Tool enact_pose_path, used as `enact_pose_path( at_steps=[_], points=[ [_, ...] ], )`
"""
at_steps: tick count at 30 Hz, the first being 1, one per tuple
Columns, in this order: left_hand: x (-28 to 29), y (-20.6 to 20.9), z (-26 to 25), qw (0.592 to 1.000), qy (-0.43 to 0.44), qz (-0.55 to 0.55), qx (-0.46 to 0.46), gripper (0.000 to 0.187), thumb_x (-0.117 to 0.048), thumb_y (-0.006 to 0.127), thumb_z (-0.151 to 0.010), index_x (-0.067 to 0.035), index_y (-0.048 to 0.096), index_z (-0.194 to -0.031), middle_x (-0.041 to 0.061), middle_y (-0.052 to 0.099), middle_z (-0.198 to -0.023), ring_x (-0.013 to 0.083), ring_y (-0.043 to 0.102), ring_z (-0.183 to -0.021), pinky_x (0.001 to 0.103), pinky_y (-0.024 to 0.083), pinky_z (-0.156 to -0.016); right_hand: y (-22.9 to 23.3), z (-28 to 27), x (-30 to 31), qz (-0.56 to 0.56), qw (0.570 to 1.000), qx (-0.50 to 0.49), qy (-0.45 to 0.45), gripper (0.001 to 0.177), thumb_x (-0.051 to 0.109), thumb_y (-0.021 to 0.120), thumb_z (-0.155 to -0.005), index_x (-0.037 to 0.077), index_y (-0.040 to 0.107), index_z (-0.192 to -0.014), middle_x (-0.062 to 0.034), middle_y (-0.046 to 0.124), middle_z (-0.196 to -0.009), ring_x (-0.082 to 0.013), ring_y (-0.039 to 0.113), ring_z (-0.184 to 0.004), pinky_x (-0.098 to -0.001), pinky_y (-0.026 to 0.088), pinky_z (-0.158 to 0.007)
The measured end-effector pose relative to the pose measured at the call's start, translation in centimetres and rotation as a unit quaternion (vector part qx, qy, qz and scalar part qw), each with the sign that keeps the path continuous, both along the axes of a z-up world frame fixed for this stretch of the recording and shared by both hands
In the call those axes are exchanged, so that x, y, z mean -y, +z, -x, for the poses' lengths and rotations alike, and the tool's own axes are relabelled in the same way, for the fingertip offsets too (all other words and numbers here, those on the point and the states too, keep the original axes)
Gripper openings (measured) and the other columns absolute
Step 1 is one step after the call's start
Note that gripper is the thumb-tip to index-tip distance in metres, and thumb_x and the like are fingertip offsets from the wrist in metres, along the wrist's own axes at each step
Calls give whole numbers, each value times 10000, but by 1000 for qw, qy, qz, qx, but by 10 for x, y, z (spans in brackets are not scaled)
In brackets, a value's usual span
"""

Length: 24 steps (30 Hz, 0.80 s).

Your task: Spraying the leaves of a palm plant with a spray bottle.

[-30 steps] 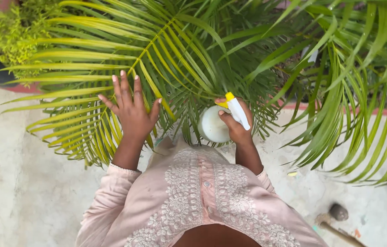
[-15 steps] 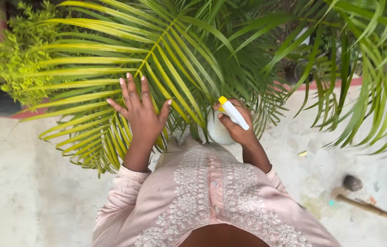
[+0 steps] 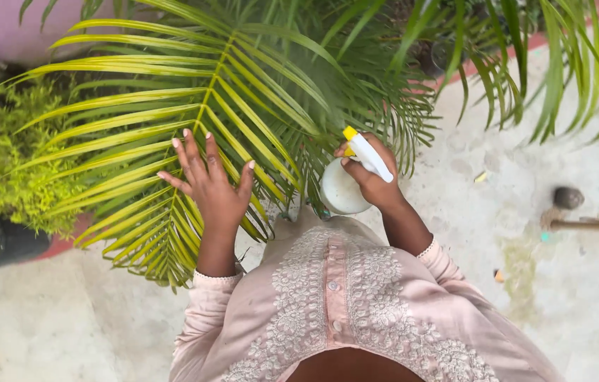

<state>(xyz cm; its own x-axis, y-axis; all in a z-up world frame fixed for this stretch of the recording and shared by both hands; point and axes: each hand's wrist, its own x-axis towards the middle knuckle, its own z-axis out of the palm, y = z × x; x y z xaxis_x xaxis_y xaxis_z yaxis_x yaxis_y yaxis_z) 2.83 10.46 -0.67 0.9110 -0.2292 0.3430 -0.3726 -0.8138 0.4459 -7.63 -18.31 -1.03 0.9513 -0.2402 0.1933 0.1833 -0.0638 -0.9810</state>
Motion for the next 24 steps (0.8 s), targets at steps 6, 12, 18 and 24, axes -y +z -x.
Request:
enact_pose_path(
  at_steps=[6, 12, 18, 24],
  points=[
    [-2, 7, -2, 1000, -12, 7, 4, 834, -539, 694, -971, -43, 409, -1579, 240, 219, -1694, 432, 120, -1593, 739, -115, -1155, 38, 9, -22, 7, 999, -17, -26, 418, -87, 627, -848, -28, 577, -1259, -118, 689, -1205, -204, 645, -1185, -336, 496, -1024],
    [-2, 6, 0, 1000, -12, 3, 17, 859, -544, 712, -960, -58, 403, -1598, 256, 188, -1697, 447, 109, -1585, 739, -110, -1150, 13, 26, -9, -18, 998, 5, -66, 347, -80, 643, -865, -37, 637, -1209, -122, 721, -1151, -222, 687, -1131, -349, 524, -1028],
    [17, 39, 6, 999, -17, 30, 32, 797, -499, 729, -992, -38, 431, -1571, 258, 185, -1709, 448, 94, -1607, 722, -108, -1190, 51, 31, 11, -12, 991, 17, -130, 423, -73, 619, -825, -47, 609, -1246, -135, 685, -1217, -225, 636, -1171, -340, 483, -1018],
    [82, 65, 23, 978, -156, 62, 128, 711, -418, 752, -1007, -3, 495, -1523, 274, 323, -1657, 427, 200, -1589, 655, -57, -1244, 46, 45, 49, 7, 988, 74, -139, 349, -95, 601, -849, -45, 594, -1195, -128, 704, -1146, -253, 695, -1128, -379, 534, -1042]
  ],
)
